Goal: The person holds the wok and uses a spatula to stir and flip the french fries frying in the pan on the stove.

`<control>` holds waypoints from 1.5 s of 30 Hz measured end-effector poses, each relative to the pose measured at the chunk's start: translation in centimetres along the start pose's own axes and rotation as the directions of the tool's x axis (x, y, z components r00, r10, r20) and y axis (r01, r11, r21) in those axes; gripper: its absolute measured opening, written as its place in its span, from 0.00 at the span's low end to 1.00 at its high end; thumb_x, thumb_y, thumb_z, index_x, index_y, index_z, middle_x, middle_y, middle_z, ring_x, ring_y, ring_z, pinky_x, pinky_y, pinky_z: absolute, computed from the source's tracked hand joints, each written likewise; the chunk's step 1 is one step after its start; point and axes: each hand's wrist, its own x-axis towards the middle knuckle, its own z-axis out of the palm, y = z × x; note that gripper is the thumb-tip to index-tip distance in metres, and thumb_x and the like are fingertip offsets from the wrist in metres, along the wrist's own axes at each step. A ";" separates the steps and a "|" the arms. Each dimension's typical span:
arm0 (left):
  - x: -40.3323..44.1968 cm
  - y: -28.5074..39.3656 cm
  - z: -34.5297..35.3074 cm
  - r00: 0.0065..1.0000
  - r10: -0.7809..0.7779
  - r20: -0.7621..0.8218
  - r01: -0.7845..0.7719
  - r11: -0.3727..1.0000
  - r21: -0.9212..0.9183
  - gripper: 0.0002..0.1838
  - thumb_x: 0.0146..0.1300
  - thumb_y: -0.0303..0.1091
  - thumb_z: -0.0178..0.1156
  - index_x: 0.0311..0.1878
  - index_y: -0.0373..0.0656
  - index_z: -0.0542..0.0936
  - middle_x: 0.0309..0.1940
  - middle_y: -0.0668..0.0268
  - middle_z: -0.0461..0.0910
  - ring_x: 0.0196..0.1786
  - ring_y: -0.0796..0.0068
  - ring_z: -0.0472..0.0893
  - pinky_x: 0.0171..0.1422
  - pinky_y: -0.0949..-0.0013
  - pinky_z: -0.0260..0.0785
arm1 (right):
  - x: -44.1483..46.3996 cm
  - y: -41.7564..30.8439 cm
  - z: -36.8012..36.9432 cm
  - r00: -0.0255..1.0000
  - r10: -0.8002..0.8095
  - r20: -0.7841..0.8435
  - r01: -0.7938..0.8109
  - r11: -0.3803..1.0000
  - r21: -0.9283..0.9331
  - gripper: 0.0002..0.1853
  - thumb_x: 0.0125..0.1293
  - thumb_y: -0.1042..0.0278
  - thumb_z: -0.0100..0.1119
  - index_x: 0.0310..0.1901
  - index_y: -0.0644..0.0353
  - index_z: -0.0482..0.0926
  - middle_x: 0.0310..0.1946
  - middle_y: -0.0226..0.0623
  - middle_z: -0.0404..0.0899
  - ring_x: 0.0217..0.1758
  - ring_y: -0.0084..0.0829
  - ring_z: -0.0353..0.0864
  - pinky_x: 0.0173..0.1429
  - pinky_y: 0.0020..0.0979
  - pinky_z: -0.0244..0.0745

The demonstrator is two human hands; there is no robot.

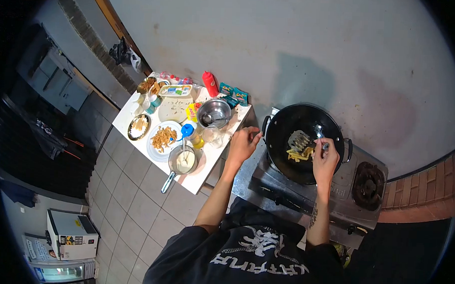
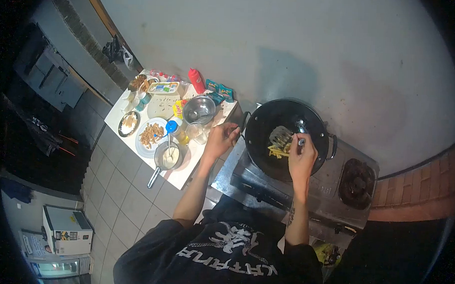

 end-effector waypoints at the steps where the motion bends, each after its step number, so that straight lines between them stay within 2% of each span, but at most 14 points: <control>1: -0.3 -0.2 -0.1 1.000 -0.002 -0.001 0.002 1.000 -0.003 0.14 0.60 0.40 0.68 0.42 0.38 0.85 0.22 0.56 0.78 0.27 0.58 0.79 0.35 0.59 0.70 | -0.2 -0.2 -0.1 1.000 0.008 -0.002 -0.008 1.000 -0.003 0.04 0.69 0.75 0.58 0.36 0.66 0.76 0.21 0.34 0.73 0.21 0.19 0.70 0.25 0.26 0.64; 8: -1.6 -0.4 -1.4 0.997 0.001 0.080 -0.001 1.000 -0.002 0.16 0.63 0.41 0.67 0.46 0.38 0.85 0.21 0.57 0.78 0.27 0.65 0.80 0.35 0.65 0.70 | -1.7 -0.8 -0.3 0.998 -0.010 -0.070 0.008 0.999 -0.031 0.05 0.68 0.76 0.59 0.35 0.66 0.76 0.20 0.32 0.72 0.21 0.18 0.66 0.25 0.25 0.61; 10: -2.2 -0.2 -1.9 0.995 -0.008 0.101 0.011 1.000 -0.029 0.16 0.62 0.41 0.67 0.46 0.38 0.85 0.21 0.58 0.78 0.26 0.67 0.80 0.34 0.65 0.70 | -2.5 -1.5 -0.6 0.995 -0.014 -0.101 0.009 0.999 -0.047 0.05 0.69 0.75 0.59 0.36 0.66 0.76 0.20 0.32 0.72 0.21 0.16 0.68 0.25 0.24 0.65; 13: -3.0 0.4 -2.9 0.995 0.002 0.099 0.002 0.999 -0.047 0.15 0.60 0.40 0.68 0.43 0.38 0.85 0.22 0.55 0.77 0.27 0.57 0.78 0.34 0.59 0.69 | -3.8 -2.7 -0.8 0.990 0.062 -0.125 -0.059 0.998 0.032 0.05 0.70 0.74 0.58 0.37 0.67 0.76 0.20 0.31 0.72 0.21 0.15 0.72 0.25 0.23 0.70; 15: -3.7 0.1 -3.5 0.993 0.050 0.106 -0.049 0.999 -0.006 0.15 0.62 0.40 0.67 0.45 0.38 0.85 0.21 0.60 0.77 0.25 0.69 0.80 0.31 0.66 0.68 | -4.5 -2.8 -0.9 0.989 0.056 -0.138 -0.051 0.998 0.041 0.05 0.71 0.74 0.58 0.38 0.67 0.75 0.21 0.31 0.73 0.22 0.15 0.73 0.25 0.23 0.72; 16: -4.0 -0.1 -3.6 0.993 0.047 0.105 -0.046 0.999 -0.008 0.15 0.62 0.40 0.67 0.45 0.38 0.85 0.21 0.60 0.77 0.25 0.69 0.80 0.31 0.66 0.68 | -4.9 -2.8 -1.0 0.988 0.054 -0.145 -0.047 0.998 0.051 0.05 0.71 0.74 0.57 0.38 0.68 0.75 0.21 0.30 0.73 0.22 0.15 0.74 0.25 0.23 0.73; 19: -5.1 -0.6 -4.5 0.991 -0.004 0.137 0.013 0.998 -0.066 0.15 0.62 0.39 0.67 0.45 0.38 0.85 0.21 0.60 0.76 0.25 0.69 0.79 0.31 0.67 0.68 | -6.0 -3.4 -1.1 0.985 0.041 -0.168 -0.041 0.999 0.005 0.05 0.71 0.74 0.57 0.38 0.68 0.75 0.22 0.30 0.73 0.22 0.15 0.74 0.25 0.23 0.73; 22: -5.7 -0.3 -5.3 0.990 0.062 0.124 -0.062 0.998 -0.004 0.15 0.62 0.39 0.67 0.46 0.38 0.85 0.21 0.59 0.75 0.25 0.68 0.78 0.32 0.67 0.68 | -6.7 -3.7 -1.1 0.983 0.045 -0.176 -0.050 0.998 -0.023 0.06 0.72 0.73 0.57 0.37 0.68 0.75 0.23 0.31 0.75 0.22 0.15 0.74 0.25 0.23 0.73; 24: -5.6 -0.2 -5.6 0.987 0.047 0.153 -0.043 0.998 -0.035 0.14 0.61 0.39 0.67 0.44 0.38 0.85 0.22 0.54 0.77 0.27 0.56 0.79 0.34 0.59 0.70 | -6.6 -4.0 -1.1 0.979 0.053 -0.196 -0.054 0.999 -0.005 0.07 0.72 0.73 0.56 0.37 0.68 0.75 0.23 0.31 0.76 0.22 0.16 0.74 0.25 0.23 0.73; 28: -4.9 0.9 -5.9 0.982 0.066 0.178 -0.063 0.998 -0.024 0.15 0.61 0.39 0.68 0.44 0.37 0.85 0.22 0.55 0.77 0.28 0.57 0.79 0.35 0.60 0.70 | -6.5 -3.9 -2.3 0.967 0.072 -0.245 -0.069 0.997 0.018 0.07 0.73 0.72 0.55 0.38 0.67 0.74 0.26 0.33 0.79 0.21 0.17 0.75 0.24 0.23 0.72; 33: -3.0 0.4 -5.0 0.980 0.043 0.193 -0.039 0.999 -0.024 0.17 0.60 0.41 0.68 0.45 0.37 0.84 0.22 0.58 0.77 0.27 0.61 0.78 0.35 0.62 0.70 | -6.4 -0.9 -4.0 0.912 0.222 -0.344 -0.154 0.965 0.214 0.06 0.73 0.73 0.53 0.40 0.66 0.74 0.30 0.36 0.79 0.20 0.19 0.76 0.21 0.22 0.69; 34: -2.5 0.1 -4.7 0.979 0.083 0.185 -0.078 0.996 -0.033 0.17 0.62 0.42 0.67 0.47 0.38 0.85 0.21 0.65 0.72 0.25 0.75 0.73 0.32 0.68 0.65 | -6.4 -0.4 -4.2 0.913 0.233 -0.336 -0.161 0.961 0.227 0.06 0.73 0.73 0.53 0.40 0.66 0.74 0.30 0.36 0.78 0.21 0.19 0.76 0.22 0.22 0.70; 41: 0.6 -0.3 -2.2 0.984 0.050 0.168 -0.044 0.998 -0.041 0.20 0.61 0.43 0.68 0.48 0.36 0.84 0.20 0.66 0.71 0.23 0.75 0.71 0.29 0.68 0.63 | -6.3 1.9 -3.5 0.929 0.244 -0.278 -0.175 0.952 0.251 0.06 0.74 0.73 0.52 0.40 0.67 0.74 0.29 0.35 0.78 0.23 0.21 0.80 0.24 0.22 0.75; 45: 1.7 -0.5 -0.9 0.987 -0.009 0.163 0.021 0.997 -0.071 0.19 0.64 0.44 0.66 0.47 0.36 0.85 0.19 0.70 0.69 0.24 0.81 0.67 0.28 0.71 0.59 | -5.8 3.0 -2.8 0.928 0.232 -0.292 -0.148 0.947 0.285 0.07 0.75 0.73 0.50 0.41 0.68 0.73 0.31 0.36 0.79 0.24 0.21 0.80 0.24 0.22 0.75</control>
